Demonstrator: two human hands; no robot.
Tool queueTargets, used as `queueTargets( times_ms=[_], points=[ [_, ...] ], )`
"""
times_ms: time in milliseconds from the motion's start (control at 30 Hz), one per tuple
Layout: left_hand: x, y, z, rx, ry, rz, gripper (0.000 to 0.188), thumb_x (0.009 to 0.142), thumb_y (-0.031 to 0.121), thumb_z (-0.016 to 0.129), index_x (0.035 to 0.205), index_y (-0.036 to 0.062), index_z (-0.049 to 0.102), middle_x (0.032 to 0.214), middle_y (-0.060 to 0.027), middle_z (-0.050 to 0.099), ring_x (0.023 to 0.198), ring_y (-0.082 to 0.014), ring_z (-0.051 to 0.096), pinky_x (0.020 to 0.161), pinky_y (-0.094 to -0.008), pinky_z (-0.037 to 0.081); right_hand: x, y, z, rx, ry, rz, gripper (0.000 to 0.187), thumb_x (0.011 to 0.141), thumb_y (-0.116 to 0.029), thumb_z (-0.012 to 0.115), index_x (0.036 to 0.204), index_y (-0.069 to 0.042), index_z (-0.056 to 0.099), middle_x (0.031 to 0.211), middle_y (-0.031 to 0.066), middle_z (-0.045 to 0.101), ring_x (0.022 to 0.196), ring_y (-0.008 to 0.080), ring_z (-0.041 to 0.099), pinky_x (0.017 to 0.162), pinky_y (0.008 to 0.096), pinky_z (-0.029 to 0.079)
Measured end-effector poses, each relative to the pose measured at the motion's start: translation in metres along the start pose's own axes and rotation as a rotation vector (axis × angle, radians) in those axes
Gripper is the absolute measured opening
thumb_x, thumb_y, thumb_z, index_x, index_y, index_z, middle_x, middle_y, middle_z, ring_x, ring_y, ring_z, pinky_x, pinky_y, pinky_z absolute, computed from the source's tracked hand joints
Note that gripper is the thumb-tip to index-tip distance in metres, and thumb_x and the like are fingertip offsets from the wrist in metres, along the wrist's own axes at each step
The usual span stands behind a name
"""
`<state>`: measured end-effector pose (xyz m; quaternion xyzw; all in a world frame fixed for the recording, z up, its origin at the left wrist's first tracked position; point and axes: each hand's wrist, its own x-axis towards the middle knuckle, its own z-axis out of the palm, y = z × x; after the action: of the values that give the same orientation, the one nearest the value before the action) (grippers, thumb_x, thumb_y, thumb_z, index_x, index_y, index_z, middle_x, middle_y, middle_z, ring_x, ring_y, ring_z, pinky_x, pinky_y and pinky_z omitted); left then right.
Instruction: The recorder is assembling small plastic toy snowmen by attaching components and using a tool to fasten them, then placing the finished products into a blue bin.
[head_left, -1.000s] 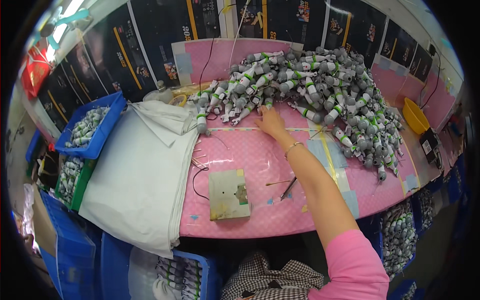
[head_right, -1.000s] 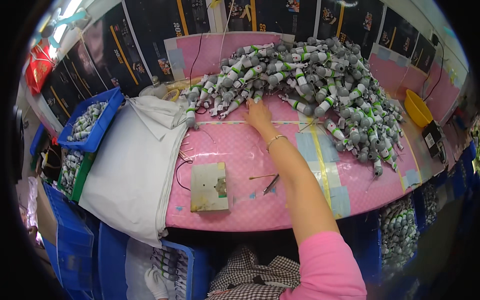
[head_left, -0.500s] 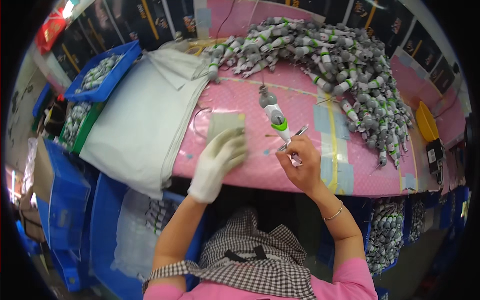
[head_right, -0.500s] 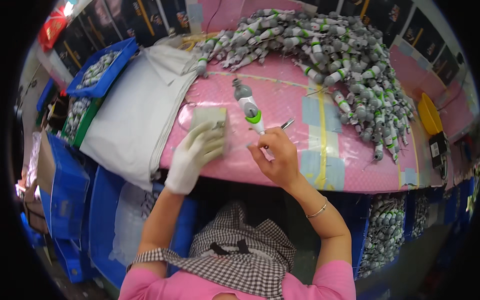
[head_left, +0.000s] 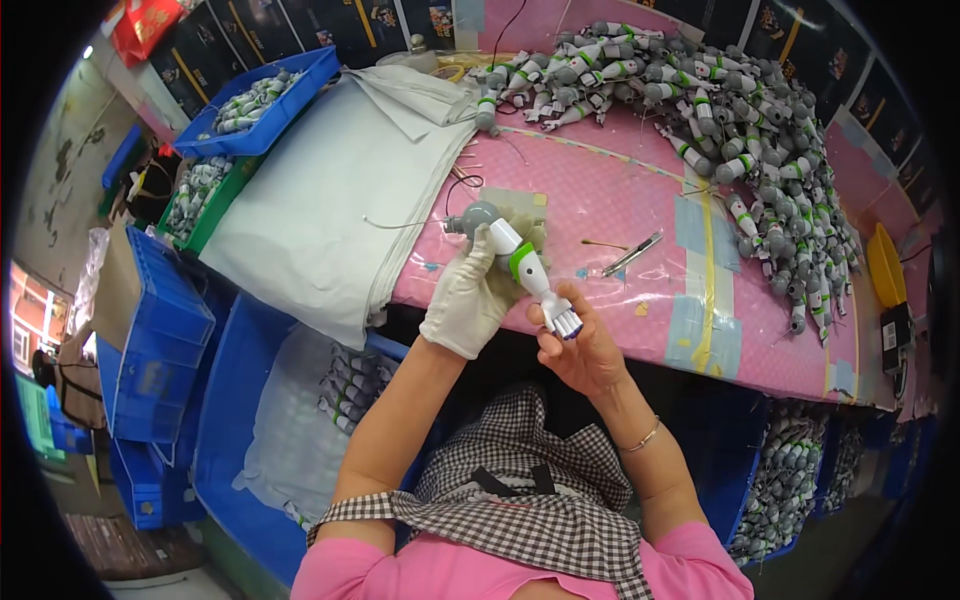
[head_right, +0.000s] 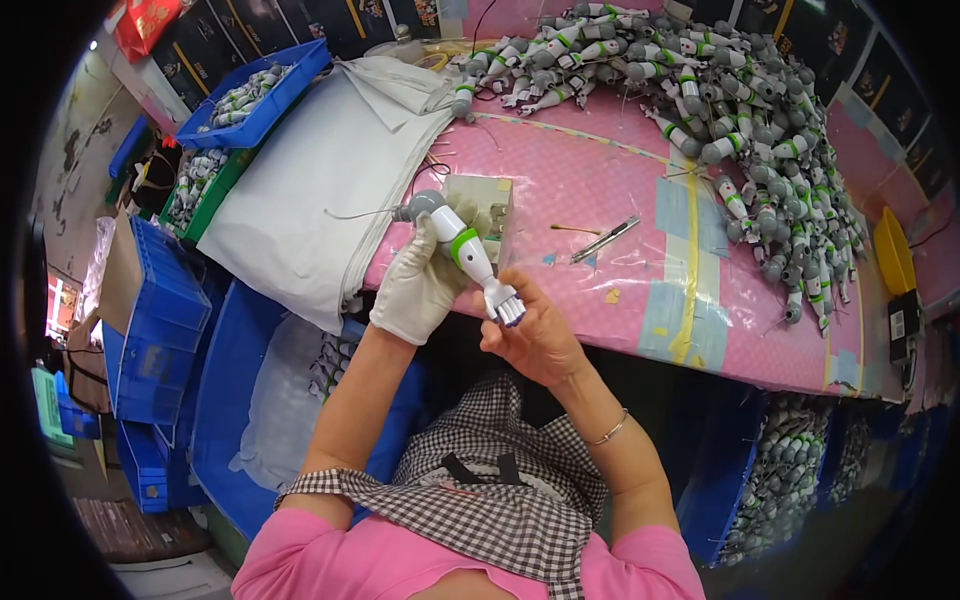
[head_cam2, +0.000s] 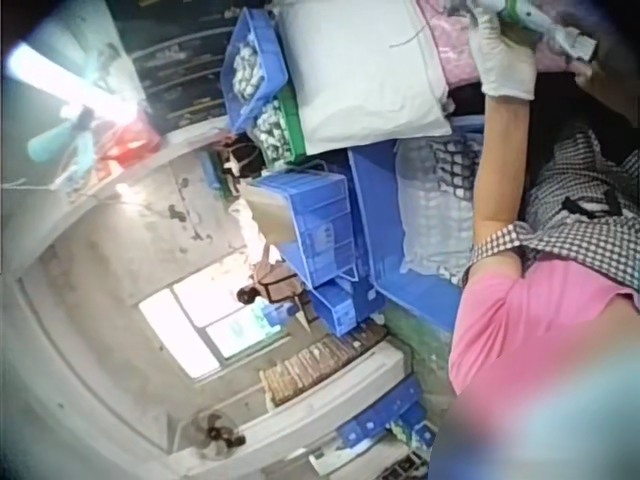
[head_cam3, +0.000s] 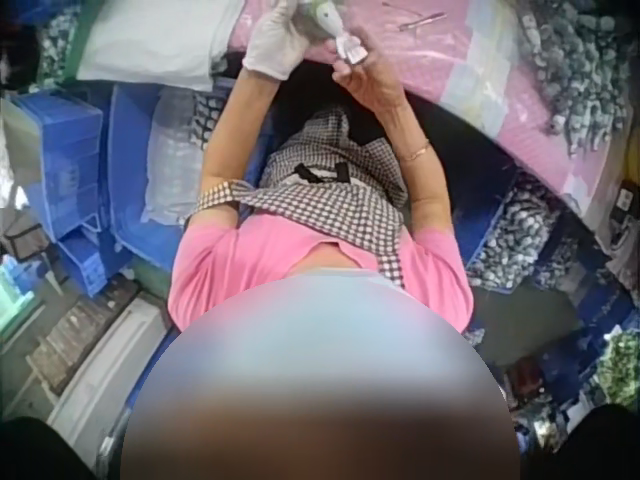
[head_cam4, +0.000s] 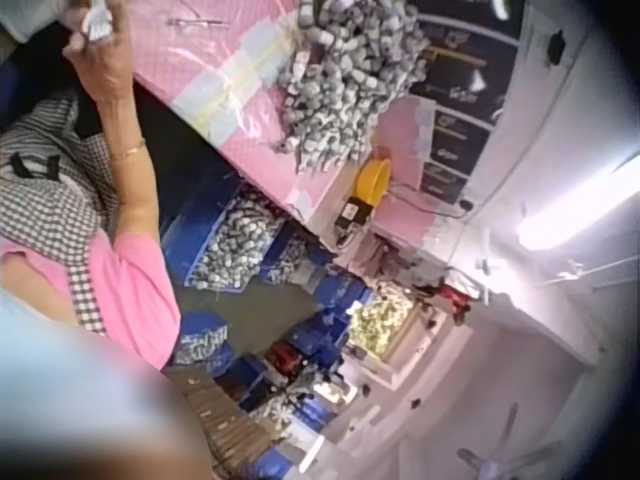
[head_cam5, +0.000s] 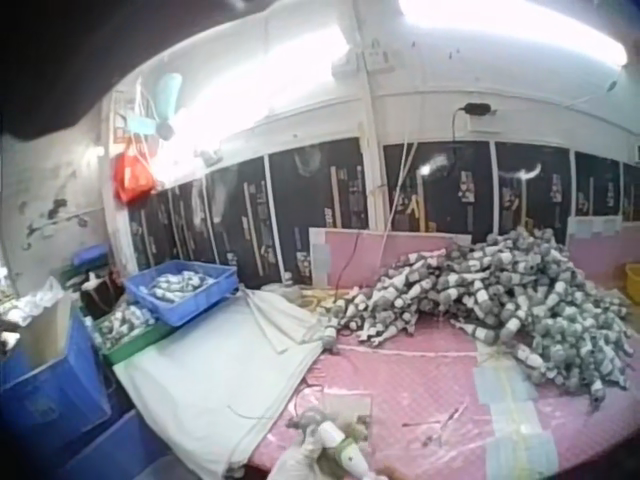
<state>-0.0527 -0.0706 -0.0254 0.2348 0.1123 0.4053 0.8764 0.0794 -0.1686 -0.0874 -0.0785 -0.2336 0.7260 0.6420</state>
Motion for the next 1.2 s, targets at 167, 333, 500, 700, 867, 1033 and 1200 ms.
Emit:
queueTargets(
  times_ms=[167, 333, 500, 700, 867, 1033, 1200],
  points=[
    [-0.007, 0.004, 0.004, 0.058, -0.013, -0.084, 0.045, 0.092, 0.034, 0.047, 0.125, 0.0029, 0.044, 0.120, -0.0096, 0.055, 0.111, -0.0243, 0.053, 0.092, -0.0426, 0.045, 0.007, 0.003, 0.009, -0.502, -0.068, -0.283, 0.043, 0.078, -0.012, 0.070, 0.118, -0.014, 0.055, 0.090, 0.0046, 0.052, 0.069, 0.0117, 0.051, 0.065, 0.0236, 0.044],
    [-0.008, 0.003, -0.008, 0.041, 0.021, -0.176, 0.049, 0.096, 0.041, 0.034, 0.127, 0.0047, 0.043, 0.119, -0.0110, 0.055, 0.103, -0.0236, 0.056, 0.087, -0.0383, 0.047, 0.010, -0.007, 0.031, -1.579, -0.131, -0.384, 0.044, 0.061, -0.005, 0.080, 0.103, -0.010, 0.068, 0.084, 0.0024, 0.051, 0.068, 0.0120, 0.047, 0.060, 0.0232, 0.039],
    [-0.012, 0.003, -0.020, 0.014, 0.095, -0.175, 0.052, 0.095, 0.048, 0.034, 0.125, 0.0071, 0.045, 0.105, -0.0114, 0.059, 0.076, -0.0205, 0.057, 0.065, -0.0345, 0.049, 0.003, -0.031, 0.024, -1.570, 0.119, -0.371, 0.020, 0.075, -0.009, 0.069, 0.094, -0.004, 0.069, 0.092, 0.0065, 0.061, 0.060, 0.0087, 0.053, 0.057, 0.0221, 0.043],
    [-0.051, -0.014, -0.026, 0.122, 0.120, -0.363, 0.057, 0.094, 0.051, 0.029, 0.121, 0.0045, 0.048, 0.090, -0.0091, 0.062, 0.067, -0.0158, 0.057, 0.062, -0.0279, 0.049, 0.037, -0.048, 0.010, -0.573, 0.589, -0.142, 0.028, 0.090, -0.018, 0.055, 0.110, 0.002, 0.058, 0.091, 0.0082, 0.066, 0.056, 0.0100, 0.058, 0.053, 0.0223, 0.049],
    [-0.064, -0.020, -0.034, 0.085, 0.147, -0.452, 0.059, 0.095, 0.052, 0.028, 0.122, 0.0035, 0.048, 0.089, -0.0086, 0.062, 0.066, -0.0155, 0.057, 0.061, -0.0274, 0.048, 0.035, -0.050, 0.004, -0.581, 0.640, -0.108, 0.026, 0.088, -0.019, 0.058, 0.106, -0.001, 0.062, 0.090, 0.0081, 0.066, 0.054, 0.0092, 0.058, 0.052, 0.0219, 0.049],
    [-0.064, -0.018, -0.028, 0.219, 0.158, -0.422, 0.046, 0.093, 0.042, 0.046, 0.116, 0.0026, 0.050, 0.087, -0.0074, 0.060, 0.066, -0.0138, 0.056, 0.060, -0.0263, 0.047, 0.044, -0.051, -0.006, -0.656, 0.644, -0.021, 0.022, 0.086, -0.019, 0.060, 0.098, -0.002, 0.065, 0.077, 0.0034, 0.063, 0.046, 0.0066, 0.050, 0.045, 0.0200, 0.043],
    [-0.037, -0.011, -0.017, 0.701, 0.127, -0.215, 0.025, 0.090, 0.025, 0.056, 0.100, 0.0035, 0.049, 0.080, -0.0034, 0.055, 0.069, -0.0124, 0.056, 0.062, -0.0267, 0.046, 0.069, -0.054, -0.027, -1.262, 0.451, -0.052, 0.018, 0.083, -0.016, 0.056, 0.076, -0.002, 0.066, 0.057, -0.0013, 0.050, 0.042, 0.0043, 0.039, 0.039, 0.0205, 0.029]
  ],
)
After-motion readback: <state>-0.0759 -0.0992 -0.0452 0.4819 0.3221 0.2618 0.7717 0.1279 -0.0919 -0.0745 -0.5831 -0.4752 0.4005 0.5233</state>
